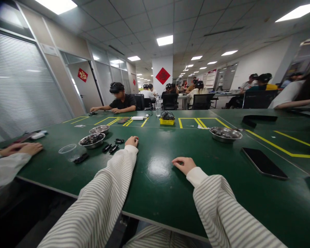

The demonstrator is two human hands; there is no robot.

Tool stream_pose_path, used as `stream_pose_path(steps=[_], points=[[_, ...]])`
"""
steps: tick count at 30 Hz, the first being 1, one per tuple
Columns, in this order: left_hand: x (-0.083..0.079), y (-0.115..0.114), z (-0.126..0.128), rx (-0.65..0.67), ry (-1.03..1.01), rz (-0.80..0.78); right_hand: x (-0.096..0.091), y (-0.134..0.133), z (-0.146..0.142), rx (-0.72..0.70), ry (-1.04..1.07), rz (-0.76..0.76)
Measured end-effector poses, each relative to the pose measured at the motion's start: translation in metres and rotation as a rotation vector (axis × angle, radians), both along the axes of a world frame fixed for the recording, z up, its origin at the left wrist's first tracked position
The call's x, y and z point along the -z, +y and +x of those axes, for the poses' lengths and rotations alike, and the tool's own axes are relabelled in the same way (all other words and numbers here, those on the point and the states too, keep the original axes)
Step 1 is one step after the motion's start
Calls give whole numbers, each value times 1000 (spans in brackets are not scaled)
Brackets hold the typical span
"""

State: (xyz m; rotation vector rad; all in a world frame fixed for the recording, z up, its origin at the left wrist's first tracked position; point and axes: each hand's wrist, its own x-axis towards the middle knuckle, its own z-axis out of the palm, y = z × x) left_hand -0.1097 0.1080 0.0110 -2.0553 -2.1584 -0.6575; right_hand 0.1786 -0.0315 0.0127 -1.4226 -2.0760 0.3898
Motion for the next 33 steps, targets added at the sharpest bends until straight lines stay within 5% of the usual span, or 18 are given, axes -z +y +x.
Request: stream_pose_path(steps=[15,30,33], points=[[9,14,-8,-203,11,-29,5,1,1,-36,36,8],[7,0,3,161,91,206,6,2,0,-47,41,2],[6,-10,17,323,44,220,4,1,-1,-39,37,0]])
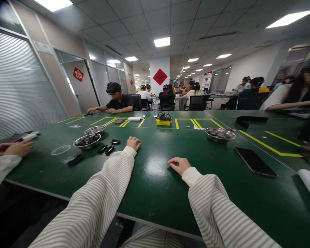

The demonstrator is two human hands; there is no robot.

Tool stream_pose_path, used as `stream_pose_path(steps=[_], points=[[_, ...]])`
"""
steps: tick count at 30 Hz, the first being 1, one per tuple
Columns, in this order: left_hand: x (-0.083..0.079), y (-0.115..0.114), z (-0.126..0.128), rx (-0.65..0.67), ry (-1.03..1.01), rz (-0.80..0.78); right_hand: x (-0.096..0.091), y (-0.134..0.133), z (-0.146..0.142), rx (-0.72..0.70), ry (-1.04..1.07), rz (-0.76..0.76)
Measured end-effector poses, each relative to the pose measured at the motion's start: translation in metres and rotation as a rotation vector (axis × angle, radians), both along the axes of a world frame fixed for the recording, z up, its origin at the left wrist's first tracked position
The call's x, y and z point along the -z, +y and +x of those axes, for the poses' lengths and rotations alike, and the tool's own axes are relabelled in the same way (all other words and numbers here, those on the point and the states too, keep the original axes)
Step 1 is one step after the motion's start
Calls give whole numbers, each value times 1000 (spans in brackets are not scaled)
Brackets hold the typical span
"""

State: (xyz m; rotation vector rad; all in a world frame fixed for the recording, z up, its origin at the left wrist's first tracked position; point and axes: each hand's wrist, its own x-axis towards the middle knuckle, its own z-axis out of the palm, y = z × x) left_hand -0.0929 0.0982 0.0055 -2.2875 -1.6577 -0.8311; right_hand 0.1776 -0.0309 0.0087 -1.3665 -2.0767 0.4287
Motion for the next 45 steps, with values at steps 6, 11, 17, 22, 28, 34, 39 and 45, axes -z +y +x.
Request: stream_pose_path(steps=[6,11,17,22,28,34,39,45], points=[[0,-44,62,442,-84,-112,-4,-1,1,98,74,23],[4,-86,111,581,-112,-249,-4,1,2,173,117,84],[7,-88,119,598,-32,-242,-5,0,0,176,53,36],[-2,-56,77,300,-54,-91,1,2,0,39,-44,78],[-6,-12,-4,-305,-135,-116,4,4,2,-63,-120,115],[2,-4,-13,-202,-91,-212,2,3,2,-71,-124,93],[3,-10,9,76,-30,-256,2,3,1,-51,-116,89],[6,-32,49,439,-86,-286,1,1,-1,-19,-64,35]])
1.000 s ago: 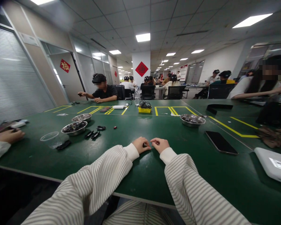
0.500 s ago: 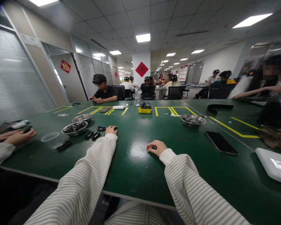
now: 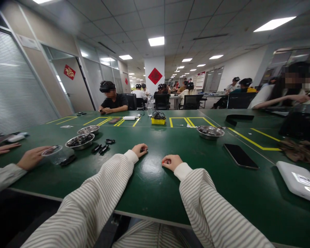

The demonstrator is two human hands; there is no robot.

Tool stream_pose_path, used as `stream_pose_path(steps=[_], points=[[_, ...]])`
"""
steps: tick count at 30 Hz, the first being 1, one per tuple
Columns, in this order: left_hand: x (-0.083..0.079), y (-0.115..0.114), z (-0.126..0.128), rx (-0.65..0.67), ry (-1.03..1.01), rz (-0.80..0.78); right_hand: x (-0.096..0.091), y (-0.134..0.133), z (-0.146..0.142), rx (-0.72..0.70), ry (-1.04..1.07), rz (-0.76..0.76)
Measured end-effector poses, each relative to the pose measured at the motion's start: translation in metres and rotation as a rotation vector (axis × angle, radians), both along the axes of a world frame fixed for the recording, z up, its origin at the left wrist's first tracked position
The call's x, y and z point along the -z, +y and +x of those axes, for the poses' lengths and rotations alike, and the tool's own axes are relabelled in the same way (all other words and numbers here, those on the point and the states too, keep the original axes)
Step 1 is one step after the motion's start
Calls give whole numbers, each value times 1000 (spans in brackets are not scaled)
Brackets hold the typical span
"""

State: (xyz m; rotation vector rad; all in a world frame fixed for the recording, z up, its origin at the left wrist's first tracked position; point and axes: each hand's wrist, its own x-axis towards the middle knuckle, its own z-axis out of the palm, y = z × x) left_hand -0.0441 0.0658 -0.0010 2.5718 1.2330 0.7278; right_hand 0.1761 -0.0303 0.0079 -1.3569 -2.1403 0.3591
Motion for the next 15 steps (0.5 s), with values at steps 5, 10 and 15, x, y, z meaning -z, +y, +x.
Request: stream_pose_path(steps=[5,10,15], points=[[3,-34,35,178,-138,-6,2,0,-3,47,210,-52],[-2,-55,50,305,-143,94,5,4,-2,-40,418,-132],[-8,-59,50,290,-108,193,4,3,-3,-50,485,-172]])
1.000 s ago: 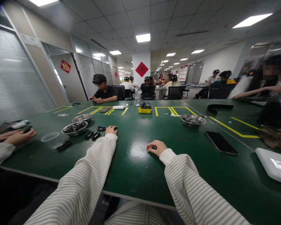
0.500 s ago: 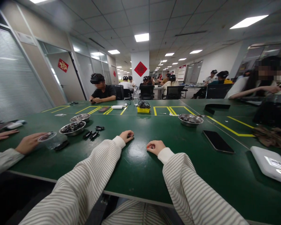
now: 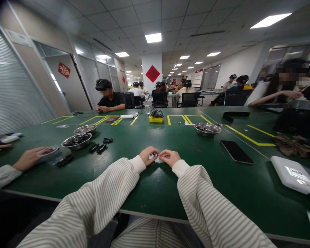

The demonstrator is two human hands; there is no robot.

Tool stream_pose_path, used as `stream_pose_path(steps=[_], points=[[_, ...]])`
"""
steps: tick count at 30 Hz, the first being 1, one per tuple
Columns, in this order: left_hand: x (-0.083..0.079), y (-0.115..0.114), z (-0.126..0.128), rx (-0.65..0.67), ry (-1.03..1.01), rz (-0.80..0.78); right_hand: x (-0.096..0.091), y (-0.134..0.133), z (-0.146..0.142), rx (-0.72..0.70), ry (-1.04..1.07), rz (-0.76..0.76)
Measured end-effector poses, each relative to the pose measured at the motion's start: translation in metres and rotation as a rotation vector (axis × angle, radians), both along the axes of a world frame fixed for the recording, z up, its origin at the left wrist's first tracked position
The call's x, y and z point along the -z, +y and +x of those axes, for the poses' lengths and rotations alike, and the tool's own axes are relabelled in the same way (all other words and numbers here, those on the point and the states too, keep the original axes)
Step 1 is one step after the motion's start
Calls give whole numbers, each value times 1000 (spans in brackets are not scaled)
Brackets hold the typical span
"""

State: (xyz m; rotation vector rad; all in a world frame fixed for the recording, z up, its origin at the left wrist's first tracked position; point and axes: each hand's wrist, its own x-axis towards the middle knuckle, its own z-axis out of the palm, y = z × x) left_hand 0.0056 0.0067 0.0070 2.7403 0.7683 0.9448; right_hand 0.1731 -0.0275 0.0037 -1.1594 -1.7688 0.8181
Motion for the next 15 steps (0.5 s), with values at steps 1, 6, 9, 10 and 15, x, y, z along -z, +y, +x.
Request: stream_pose_path(steps=[1,6,9,10,15], points=[[0,0,0,-1,5,8,0,0,0,3,9,-2],[0,-1,-1,0,21,16,0,0,0,4,22,2],[0,-2,0,20,20,28,0,-1,0,11,17,-1],[-1,-2,0,31,20,32,0,-1,-1,18,19,-3],[-3,-4,1,50,14,59,-3,-3,-1,39,28,-29]])
